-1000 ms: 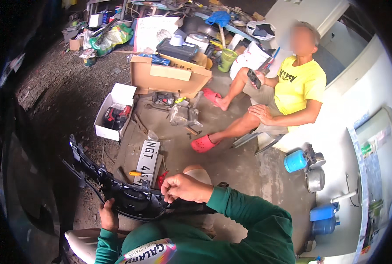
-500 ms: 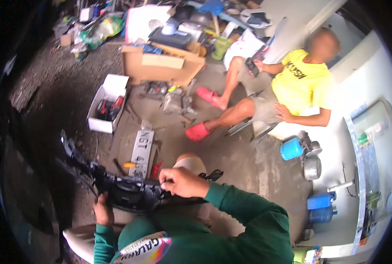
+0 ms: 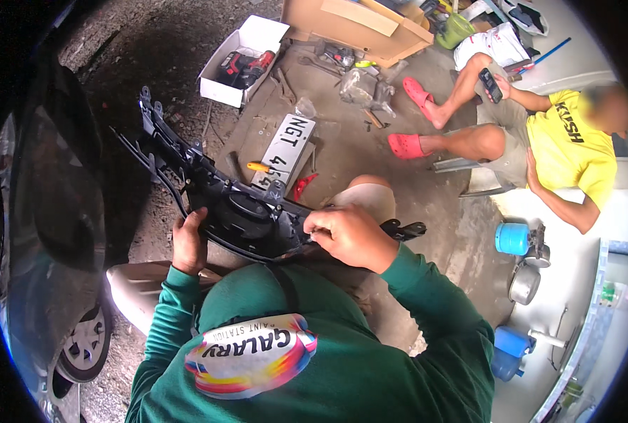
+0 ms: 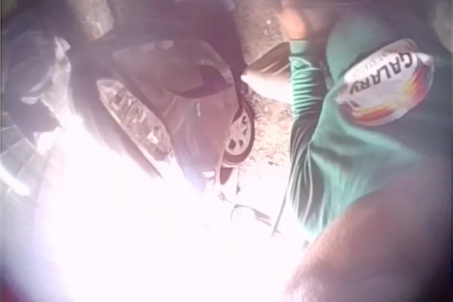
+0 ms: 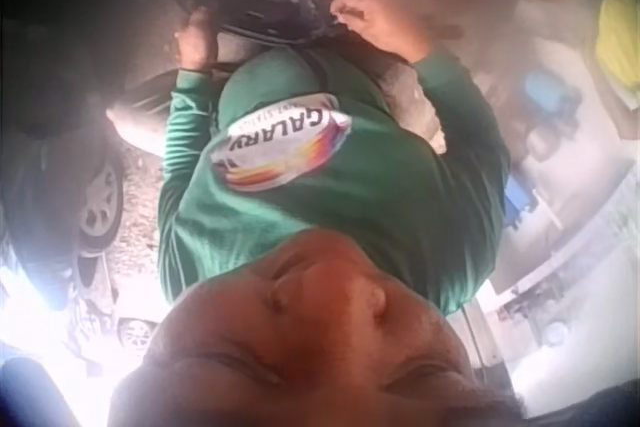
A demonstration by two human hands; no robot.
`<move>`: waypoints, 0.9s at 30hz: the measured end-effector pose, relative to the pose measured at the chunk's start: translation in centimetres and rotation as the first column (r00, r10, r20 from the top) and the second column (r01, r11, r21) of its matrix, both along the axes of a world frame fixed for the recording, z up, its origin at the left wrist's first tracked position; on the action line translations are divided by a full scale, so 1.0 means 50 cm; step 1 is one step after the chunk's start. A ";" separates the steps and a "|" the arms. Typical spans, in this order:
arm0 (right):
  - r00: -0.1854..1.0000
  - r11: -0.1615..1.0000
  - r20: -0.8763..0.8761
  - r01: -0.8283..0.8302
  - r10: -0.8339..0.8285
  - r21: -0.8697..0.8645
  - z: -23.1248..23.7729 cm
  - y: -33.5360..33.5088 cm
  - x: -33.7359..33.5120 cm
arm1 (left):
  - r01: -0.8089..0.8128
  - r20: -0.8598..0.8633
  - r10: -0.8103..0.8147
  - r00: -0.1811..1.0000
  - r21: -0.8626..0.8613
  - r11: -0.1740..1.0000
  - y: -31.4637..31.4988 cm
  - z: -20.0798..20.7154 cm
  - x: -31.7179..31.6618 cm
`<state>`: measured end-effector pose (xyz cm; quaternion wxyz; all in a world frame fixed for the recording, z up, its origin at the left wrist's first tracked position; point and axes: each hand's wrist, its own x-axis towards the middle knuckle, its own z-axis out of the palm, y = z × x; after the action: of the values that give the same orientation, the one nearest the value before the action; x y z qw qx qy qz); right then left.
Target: The person assembles a car grille by attaching a cover and emblem, fastens screws using a power drill, and opens the vehicle's hood to mount the assembled grille onto the car.
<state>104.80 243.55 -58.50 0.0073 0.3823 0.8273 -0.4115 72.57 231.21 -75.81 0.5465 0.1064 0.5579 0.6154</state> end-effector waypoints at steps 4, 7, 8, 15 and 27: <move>0.981 0.982 -0.138 -0.112 0.133 0.151 -0.034 0.000 0.001 | -0.011 0.020 0.010 1.000 0.006 1.000 -0.001 0.006 0.003; 0.981 0.981 -0.105 -0.151 0.164 0.119 -0.051 -0.002 0.000 | -0.031 -0.007 0.031 0.999 -0.011 0.999 -0.001 -0.010 0.003; 0.982 0.981 -0.098 -0.152 0.164 0.118 -0.052 0.000 0.000 | -0.038 -0.029 0.037 0.999 -0.012 0.999 0.000 -0.014 0.003; 0.987 0.984 -0.062 -0.138 0.145 0.116 -0.034 0.009 0.014 | 0.155 -0.674 -0.154 0.722 -0.060 0.986 -0.008 -0.064 -0.007; 0.996 0.992 -0.037 -0.073 0.077 0.102 -0.025 -0.007 0.009 | -0.019 -0.054 0.022 0.998 0.050 0.999 0.010 0.000 0.017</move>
<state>105.25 243.23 -59.75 -0.0134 0.3422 0.8608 -0.3765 73.41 231.69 -75.81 0.5220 0.1311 0.5582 0.6315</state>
